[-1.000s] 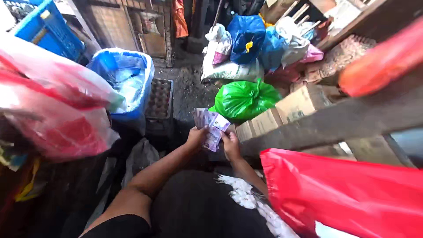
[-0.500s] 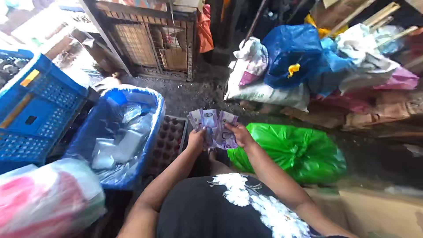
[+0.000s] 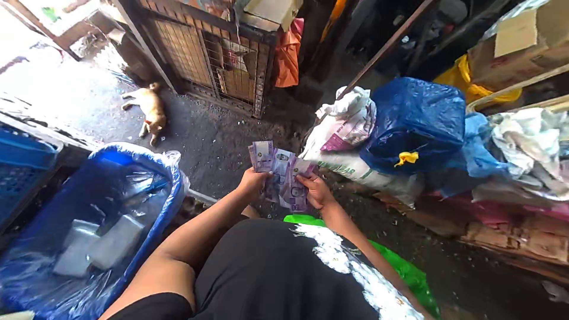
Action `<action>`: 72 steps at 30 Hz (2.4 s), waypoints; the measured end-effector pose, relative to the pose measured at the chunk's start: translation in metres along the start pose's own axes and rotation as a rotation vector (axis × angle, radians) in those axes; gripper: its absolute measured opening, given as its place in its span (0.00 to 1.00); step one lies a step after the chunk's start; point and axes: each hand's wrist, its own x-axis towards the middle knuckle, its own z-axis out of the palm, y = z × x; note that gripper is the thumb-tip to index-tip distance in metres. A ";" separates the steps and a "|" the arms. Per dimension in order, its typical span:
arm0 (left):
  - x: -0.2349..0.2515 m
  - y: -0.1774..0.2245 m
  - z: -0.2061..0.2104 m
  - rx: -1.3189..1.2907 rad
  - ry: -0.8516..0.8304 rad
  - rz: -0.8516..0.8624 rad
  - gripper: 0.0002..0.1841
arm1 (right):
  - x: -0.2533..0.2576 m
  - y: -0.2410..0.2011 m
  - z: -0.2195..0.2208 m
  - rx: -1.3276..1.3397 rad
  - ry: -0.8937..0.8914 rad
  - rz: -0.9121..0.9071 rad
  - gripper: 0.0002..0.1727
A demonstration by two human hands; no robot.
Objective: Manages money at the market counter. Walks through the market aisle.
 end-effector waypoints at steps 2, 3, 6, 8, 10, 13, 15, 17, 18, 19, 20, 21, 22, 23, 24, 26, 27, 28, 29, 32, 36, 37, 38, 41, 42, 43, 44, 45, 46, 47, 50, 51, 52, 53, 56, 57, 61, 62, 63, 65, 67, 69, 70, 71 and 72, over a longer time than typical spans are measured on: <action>0.026 0.016 0.005 -0.006 -0.035 -0.012 0.18 | 0.033 -0.010 0.010 0.042 -0.003 0.030 0.11; 0.040 0.025 0.007 0.007 -0.070 -0.017 0.18 | 0.049 -0.015 0.016 0.050 0.006 0.047 0.11; 0.090 0.059 0.007 0.123 -0.248 -0.062 0.17 | 0.100 -0.034 0.026 0.027 0.021 0.044 0.15; 0.125 0.090 0.007 0.206 -0.381 -0.105 0.15 | 0.136 -0.055 0.036 0.062 0.039 0.034 0.16; 0.152 0.120 0.005 0.239 -0.475 -0.144 0.13 | 0.168 -0.077 0.048 0.079 0.046 0.075 0.16; 0.181 0.170 -0.011 0.270 -0.557 -0.114 0.10 | 0.212 -0.118 0.079 -0.079 -0.019 0.145 0.16; 0.196 0.197 -0.027 0.273 -0.559 -0.055 0.10 | 0.243 -0.136 0.099 -0.137 -0.032 0.118 0.11; 0.207 0.215 -0.050 0.185 -0.514 -0.024 0.16 | 0.280 -0.141 0.115 -0.111 -0.048 0.076 0.12; 0.213 0.221 -0.061 0.114 -0.466 -0.027 0.18 | 0.299 -0.141 0.121 -0.059 -0.076 0.075 0.13; 0.218 0.227 -0.073 0.048 -0.401 -0.056 0.21 | 0.317 -0.143 0.127 -0.001 -0.123 0.094 0.15; 0.222 0.234 -0.085 0.031 -0.315 -0.083 0.23 | 0.333 -0.145 0.133 0.057 -0.176 0.129 0.19; 0.227 0.238 -0.097 0.044 -0.211 -0.117 0.24 | 0.349 -0.148 0.139 0.102 -0.230 0.176 0.24; 0.234 0.240 -0.113 0.092 -0.112 -0.143 0.23 | 0.363 -0.150 0.145 0.149 -0.258 0.233 0.27; 0.240 0.240 -0.131 0.186 -0.025 -0.158 0.20 | 0.377 -0.152 0.154 0.169 -0.254 0.273 0.28; 0.245 0.241 -0.151 0.328 0.040 -0.171 0.18 | 0.393 -0.154 0.164 0.170 -0.245 0.301 0.26; 0.248 0.239 -0.196 0.609 0.114 -0.197 0.18 | 0.428 -0.153 0.185 0.148 -0.256 0.348 0.23; 0.245 0.238 -0.218 0.707 0.150 -0.209 0.17 | 0.443 -0.155 0.203 0.109 -0.264 0.363 0.22; 0.242 0.240 -0.237 0.752 0.182 -0.224 0.17 | 0.456 -0.159 0.223 0.065 -0.279 0.367 0.21; 0.240 0.247 -0.256 0.747 0.217 -0.236 0.16 | 0.470 -0.163 0.246 0.018 -0.303 0.359 0.18; 0.245 0.291 -0.287 0.620 0.343 -0.179 0.17 | 0.527 -0.160 0.302 -0.038 -0.507 0.386 0.16; 0.265 0.390 -0.282 0.612 0.460 0.141 0.16 | 0.579 -0.155 0.397 -0.162 -0.688 0.591 0.18; 0.272 0.410 -0.281 0.674 0.452 0.221 0.16 | 0.585 -0.156 0.422 -0.160 -0.731 0.660 0.17; 0.281 0.424 -0.284 0.763 0.427 0.276 0.16 | 0.589 -0.157 0.443 -0.149 -0.767 0.726 0.18; 0.295 0.448 -0.319 0.986 0.467 0.379 0.21 | 0.608 -0.163 0.502 -0.215 -0.821 0.790 0.18; 0.293 0.450 -0.338 0.966 0.550 0.425 0.21 | 0.616 -0.164 0.519 -0.302 -0.833 0.758 0.16; 0.287 0.449 -0.357 0.910 0.649 0.449 0.20 | 0.624 -0.163 0.536 -0.424 -0.849 0.699 0.16; 0.278 0.445 -0.378 0.840 0.736 0.434 0.20 | 0.635 -0.160 0.551 -0.568 -0.899 0.633 0.18; 0.268 0.439 -0.400 0.778 0.812 0.384 0.20 | 0.648 -0.155 0.566 -0.692 -0.966 0.580 0.19; 0.258 0.428 -0.424 0.718 0.873 0.311 0.20 | 0.661 -0.148 0.583 -0.787 -1.016 0.545 0.19; 0.250 0.416 -0.448 0.672 0.924 0.219 0.21 | 0.672 -0.141 0.602 -0.838 -1.034 0.516 0.19; 0.239 0.366 -0.529 0.644 0.944 -0.126 0.23 | 0.702 -0.132 0.663 -0.968 -0.918 0.378 0.19; 0.238 0.352 -0.557 0.654 0.909 -0.229 0.24 | 0.716 -0.132 0.687 -1.065 -0.860 0.315 0.21; 0.238 0.342 -0.582 0.651 0.855 -0.316 0.24 | 0.733 -0.133 0.708 -1.169 -0.817 0.268 0.23; 0.238 0.335 -0.602 0.639 0.792 -0.378 0.25 | 0.749 -0.134 0.722 -1.246 -0.772 0.248 0.24; 0.242 0.357 -0.666 0.606 0.648 -0.392 0.25 | 0.793 -0.144 0.755 -1.207 -0.734 0.232 0.21; 0.244 0.371 -0.687 0.605 0.618 -0.375 0.25 | 0.807 -0.146 0.762 -1.118 -0.784 0.237 0.17; 0.256 0.416 -0.769 0.555 0.653 -0.328 0.25 | 0.812 -0.157 0.816 -0.886 -0.865 0.327 0.12; 0.261 0.425 -0.791 0.523 0.673 -0.316 0.25 | 0.813 -0.154 0.833 -0.860 -0.874 0.336 0.12; 0.268 0.433 -0.812 0.496 0.683 -0.308 0.26 | 0.819 -0.149 0.847 -0.850 -0.914 0.349 0.12; 0.284 0.450 -0.853 0.473 0.662 -0.290 0.26 | 0.850 -0.128 0.875 -0.854 -1.070 0.385 0.13; 0.298 0.473 -0.898 0.457 0.622 -0.233 0.25 | 0.876 -0.108 0.916 -0.883 -1.181 0.416 0.13; 0.315 0.505 -0.949 0.437 0.615 -0.149 0.25 | 0.905 -0.094 0.967 -0.989 -1.205 0.418 0.12; 0.326 0.521 -0.977 0.431 0.628 -0.118 0.25 | 0.922 -0.087 0.996 -1.058 -1.193 0.414 0.12; 0.335 0.536 -1.003 0.417 0.652 -0.108 0.24 | 0.937 -0.083 1.028 -1.121 -1.177 0.414 0.13; 0.342 0.550 -1.029 0.397 0.692 -0.116 0.24 | 0.952 -0.077 1.061 -1.126 -1.158 0.421 0.13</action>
